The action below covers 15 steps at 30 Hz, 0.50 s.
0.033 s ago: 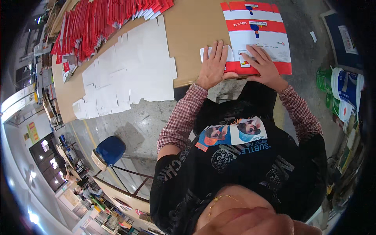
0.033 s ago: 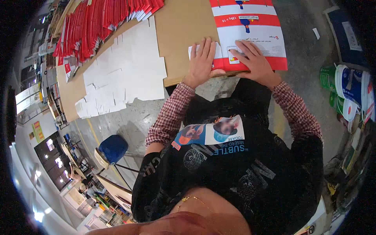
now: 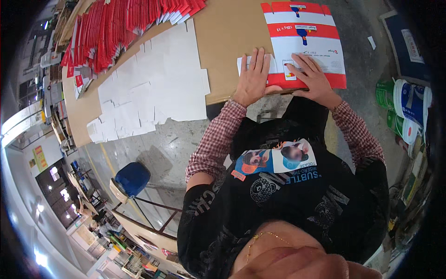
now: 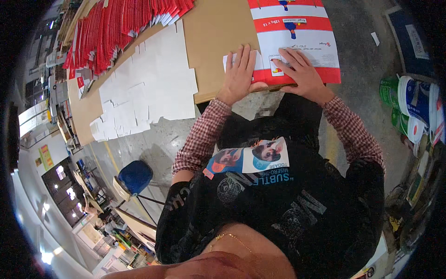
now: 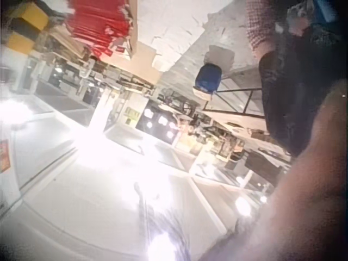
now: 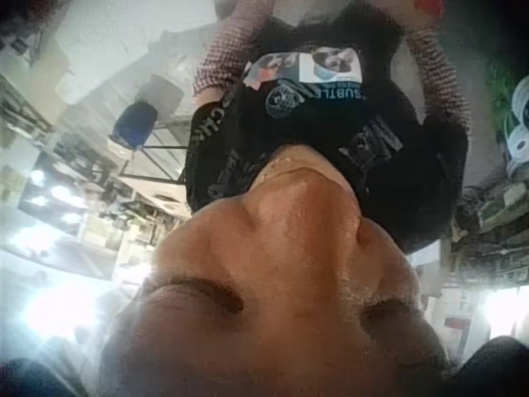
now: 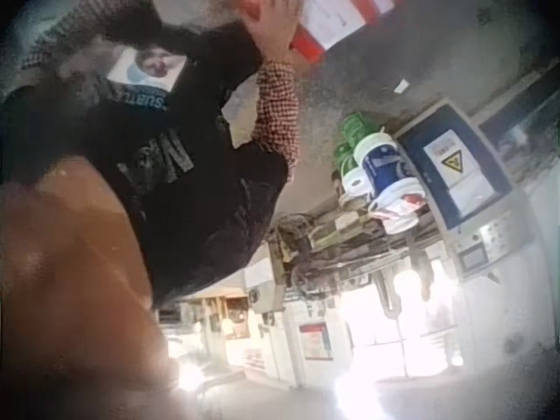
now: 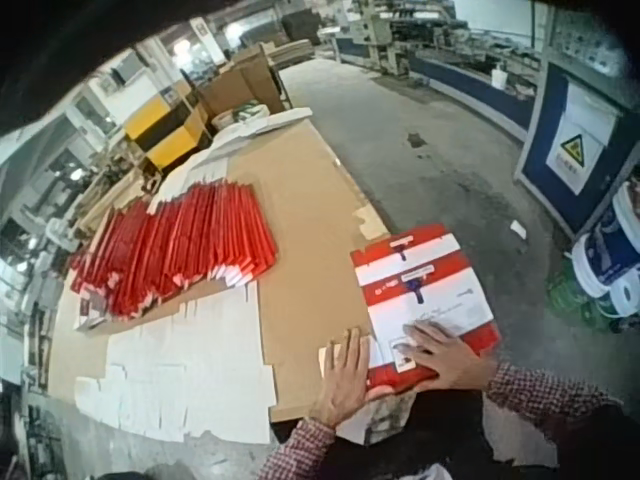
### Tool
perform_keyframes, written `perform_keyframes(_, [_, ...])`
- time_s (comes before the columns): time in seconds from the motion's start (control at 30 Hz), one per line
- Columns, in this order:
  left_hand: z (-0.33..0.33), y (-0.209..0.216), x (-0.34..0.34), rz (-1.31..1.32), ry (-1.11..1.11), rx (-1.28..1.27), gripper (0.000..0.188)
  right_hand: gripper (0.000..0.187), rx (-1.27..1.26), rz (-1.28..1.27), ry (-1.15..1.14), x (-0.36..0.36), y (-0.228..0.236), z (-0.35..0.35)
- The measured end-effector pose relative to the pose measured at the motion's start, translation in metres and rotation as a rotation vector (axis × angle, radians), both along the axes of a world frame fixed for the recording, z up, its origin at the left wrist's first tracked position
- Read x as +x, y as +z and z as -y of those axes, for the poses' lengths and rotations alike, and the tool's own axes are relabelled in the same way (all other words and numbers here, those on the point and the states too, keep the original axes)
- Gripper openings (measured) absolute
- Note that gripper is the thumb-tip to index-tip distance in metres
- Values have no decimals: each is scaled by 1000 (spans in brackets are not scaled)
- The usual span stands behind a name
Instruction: Folding and stacking white and red paper mailers or folders on a large table in a warehouse setting.
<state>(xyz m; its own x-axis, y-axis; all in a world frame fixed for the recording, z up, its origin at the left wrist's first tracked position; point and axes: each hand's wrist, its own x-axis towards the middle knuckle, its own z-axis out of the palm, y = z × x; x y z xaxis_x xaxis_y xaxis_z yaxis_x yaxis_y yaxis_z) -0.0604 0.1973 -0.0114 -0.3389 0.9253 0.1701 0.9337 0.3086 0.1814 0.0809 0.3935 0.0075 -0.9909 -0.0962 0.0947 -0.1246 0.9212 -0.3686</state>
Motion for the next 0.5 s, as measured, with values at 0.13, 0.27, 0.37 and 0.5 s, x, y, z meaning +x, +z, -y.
perform_keyframes(0.13, [-5, 3, 8, 25, 62, -44, 82, 71, 93, 1, 9, 3, -5, -1])
perform_keyframes(0.27, [-17, 1, 7, -41, 137, -36, 69, 68, 130, -19, -25, 5, -10, 5])
perform_keyframes(0.37, [-21, -5, 6, -7, 164, 29, 58, 65, 100, -38, -68, 5, -9, 4])
perform_keyframes(0.5, [-18, -13, 3, 28, 207, 91, 48, 53, 18, -128, -172, 18, -2, -17])
